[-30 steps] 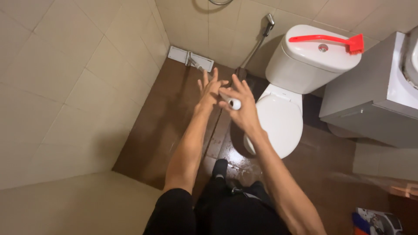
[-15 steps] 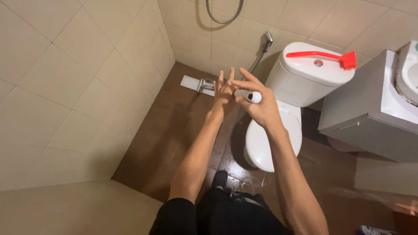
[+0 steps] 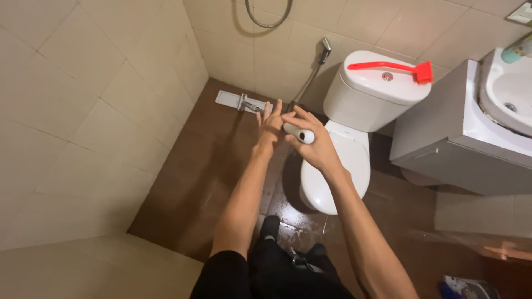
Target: The person mops the bathroom floor around the toilet and sink using a flat mop. They then lift the mop and wipe down the handle with their hands.
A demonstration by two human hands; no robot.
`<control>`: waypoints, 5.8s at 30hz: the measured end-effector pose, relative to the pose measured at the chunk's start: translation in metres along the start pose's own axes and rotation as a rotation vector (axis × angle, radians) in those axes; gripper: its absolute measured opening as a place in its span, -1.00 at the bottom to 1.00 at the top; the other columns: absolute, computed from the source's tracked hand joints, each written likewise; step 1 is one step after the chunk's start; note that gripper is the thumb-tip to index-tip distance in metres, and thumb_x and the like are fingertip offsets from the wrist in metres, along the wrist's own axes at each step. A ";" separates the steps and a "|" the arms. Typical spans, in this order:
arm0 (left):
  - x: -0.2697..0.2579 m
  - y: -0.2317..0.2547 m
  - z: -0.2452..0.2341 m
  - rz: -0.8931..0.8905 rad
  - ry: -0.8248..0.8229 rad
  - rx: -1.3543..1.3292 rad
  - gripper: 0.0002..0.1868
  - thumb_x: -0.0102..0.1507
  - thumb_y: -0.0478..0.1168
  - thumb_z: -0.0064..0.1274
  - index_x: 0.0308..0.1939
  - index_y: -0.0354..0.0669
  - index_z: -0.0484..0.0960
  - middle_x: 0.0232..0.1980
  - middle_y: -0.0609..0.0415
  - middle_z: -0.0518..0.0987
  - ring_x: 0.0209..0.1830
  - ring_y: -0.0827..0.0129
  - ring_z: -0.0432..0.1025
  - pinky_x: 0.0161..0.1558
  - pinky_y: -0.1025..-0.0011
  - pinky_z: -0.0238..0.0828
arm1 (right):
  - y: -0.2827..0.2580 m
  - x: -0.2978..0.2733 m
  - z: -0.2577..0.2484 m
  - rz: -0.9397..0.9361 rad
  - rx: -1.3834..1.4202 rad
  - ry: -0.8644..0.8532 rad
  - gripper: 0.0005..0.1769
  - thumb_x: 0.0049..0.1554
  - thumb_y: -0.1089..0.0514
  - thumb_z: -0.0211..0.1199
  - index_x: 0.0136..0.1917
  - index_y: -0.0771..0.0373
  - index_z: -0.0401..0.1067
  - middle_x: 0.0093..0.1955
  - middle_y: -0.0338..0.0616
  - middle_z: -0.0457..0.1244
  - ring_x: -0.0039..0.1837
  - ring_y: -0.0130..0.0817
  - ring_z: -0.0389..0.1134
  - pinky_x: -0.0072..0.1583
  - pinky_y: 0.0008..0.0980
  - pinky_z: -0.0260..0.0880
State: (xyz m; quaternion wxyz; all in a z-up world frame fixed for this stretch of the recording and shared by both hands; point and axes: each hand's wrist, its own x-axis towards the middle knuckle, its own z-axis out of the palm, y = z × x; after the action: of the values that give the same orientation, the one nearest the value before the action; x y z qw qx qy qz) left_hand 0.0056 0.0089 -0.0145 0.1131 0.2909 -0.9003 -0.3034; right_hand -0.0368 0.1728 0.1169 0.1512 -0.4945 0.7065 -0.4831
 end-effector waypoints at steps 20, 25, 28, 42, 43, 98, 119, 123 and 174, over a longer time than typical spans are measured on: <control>-0.041 0.019 -0.020 0.020 0.101 -0.021 -0.54 0.24 0.09 0.05 0.21 0.19 0.62 0.63 0.14 0.09 0.66 -0.08 -0.23 0.54 -0.22 -0.48 | -0.050 -0.019 -0.006 -0.037 0.064 -0.023 -0.44 -0.03 0.28 0.45 0.26 0.00 0.55 0.57 0.01 0.16 0.59 -0.05 0.15 0.51 -0.16 0.14; -0.027 -0.010 0.019 0.066 0.191 -0.053 -0.40 0.28 0.05 0.03 0.41 0.10 0.47 0.62 0.13 0.14 0.66 -0.07 -0.20 0.53 -0.26 -0.47 | -0.056 -0.017 -0.006 0.013 0.097 -0.033 -0.43 -0.01 0.33 0.41 0.27 -0.01 0.55 0.57 -0.02 0.17 0.58 -0.08 0.18 0.49 -0.20 0.18; -0.026 -0.002 0.011 0.029 0.139 -0.020 -0.42 0.27 -0.02 0.06 0.40 0.12 0.49 0.63 0.12 0.11 0.67 -0.05 -0.21 0.53 -0.25 -0.46 | -0.052 -0.018 -0.003 0.018 0.107 -0.022 -0.44 0.00 0.32 0.41 0.27 0.00 0.54 0.56 0.00 0.18 0.58 -0.09 0.18 0.48 -0.22 0.20; -0.023 -0.021 0.000 -0.059 0.056 -0.046 -0.39 0.19 -0.16 0.17 0.35 0.21 0.51 0.64 0.09 0.13 0.71 -0.05 -0.23 0.58 -0.18 -0.45 | -0.008 -0.013 0.039 -0.027 0.163 0.016 -0.48 0.02 0.33 0.38 0.27 0.13 0.54 0.44 0.06 0.30 0.58 -0.07 0.23 0.50 -0.22 0.22; -0.019 -0.023 0.001 -0.119 0.024 -0.066 -0.49 0.23 -0.13 0.13 0.28 0.32 0.55 0.66 0.07 0.08 0.69 -0.06 -0.24 0.57 -0.20 -0.46 | -0.004 -0.012 0.043 -0.044 0.156 0.035 -0.50 0.02 0.33 0.39 0.26 0.16 0.54 0.45 0.10 0.29 0.58 -0.04 0.22 0.50 -0.20 0.20; -0.023 0.009 0.040 0.071 0.296 -0.079 -0.63 0.30 0.00 0.01 0.16 0.24 0.72 0.66 0.10 0.16 0.68 -0.11 -0.13 0.56 -0.27 -0.34 | -0.001 -0.026 0.012 0.013 0.043 0.029 -0.61 0.05 0.24 0.46 0.17 0.05 0.60 0.53 -0.02 0.20 0.59 -0.04 0.13 0.52 -0.12 0.12; -0.045 0.022 0.009 0.149 0.519 -0.164 -0.57 0.23 0.02 0.12 0.16 0.09 0.67 0.65 -0.10 0.13 0.67 -0.27 -0.18 0.50 -0.45 -0.35 | -0.044 -0.006 0.001 0.087 0.181 -0.032 -0.62 0.03 0.26 0.43 0.15 0.08 0.60 0.57 -0.06 0.18 0.53 -0.17 0.25 0.44 -0.22 0.26; -0.028 0.004 0.015 0.102 0.504 -0.118 -0.54 0.20 0.06 0.13 0.18 0.18 0.66 0.64 -0.09 0.15 0.67 -0.26 -0.15 0.52 -0.42 -0.33 | -0.038 0.002 0.012 0.077 0.203 -0.037 -0.60 0.03 0.26 0.41 0.16 0.06 0.60 0.57 -0.06 0.19 0.54 -0.16 0.25 0.46 -0.22 0.24; -0.003 -0.071 -0.012 -0.026 0.489 0.064 -0.67 0.31 0.02 -0.01 0.11 0.19 0.66 0.62 -0.08 0.14 0.63 -0.31 -0.11 0.45 -0.46 -0.30 | -0.048 0.055 0.075 0.091 0.224 -0.067 -0.65 0.05 0.21 0.40 0.13 0.09 0.60 0.55 0.04 0.18 0.53 -0.11 0.27 0.45 -0.18 0.27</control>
State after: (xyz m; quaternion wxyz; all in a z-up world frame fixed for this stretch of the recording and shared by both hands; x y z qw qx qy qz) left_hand 0.0450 -0.0411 -0.0487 0.3143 0.3707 -0.8515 -0.1969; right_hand 0.0161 0.0839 0.1347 0.2509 -0.4577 0.6644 -0.5350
